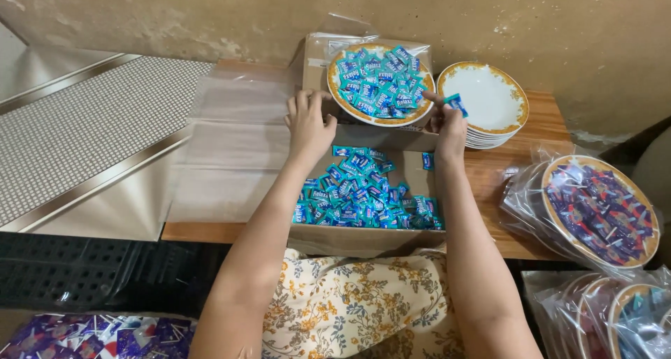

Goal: Arranging wrapped candies onto a decorative plate from a bulk box for packaging.

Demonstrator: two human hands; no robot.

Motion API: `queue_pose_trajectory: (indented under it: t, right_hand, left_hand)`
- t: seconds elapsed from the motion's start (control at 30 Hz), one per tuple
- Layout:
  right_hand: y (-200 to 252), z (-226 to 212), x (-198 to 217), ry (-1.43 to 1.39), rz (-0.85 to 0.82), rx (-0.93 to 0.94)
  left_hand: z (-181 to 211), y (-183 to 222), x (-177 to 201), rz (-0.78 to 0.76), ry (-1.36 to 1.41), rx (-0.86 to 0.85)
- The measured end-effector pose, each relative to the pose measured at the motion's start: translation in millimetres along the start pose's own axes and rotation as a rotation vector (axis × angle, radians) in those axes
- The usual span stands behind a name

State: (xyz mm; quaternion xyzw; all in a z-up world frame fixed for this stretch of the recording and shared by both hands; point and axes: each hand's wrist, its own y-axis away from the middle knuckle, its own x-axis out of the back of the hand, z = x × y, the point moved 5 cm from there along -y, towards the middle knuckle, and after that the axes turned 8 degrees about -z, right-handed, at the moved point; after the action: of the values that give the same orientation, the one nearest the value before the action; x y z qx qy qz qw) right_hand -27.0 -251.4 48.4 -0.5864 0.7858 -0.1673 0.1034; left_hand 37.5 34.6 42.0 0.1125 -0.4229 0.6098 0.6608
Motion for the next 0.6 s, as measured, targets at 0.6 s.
queue_pose_trajectory:
  t: [0.6]
  right_hand:
    - [13.5,-2.6,-49.3,-0.422,-0.287,-0.26]
  left_hand:
    - [-14.2,6.6,-1.9,-0.138,-0.092,-0.045]
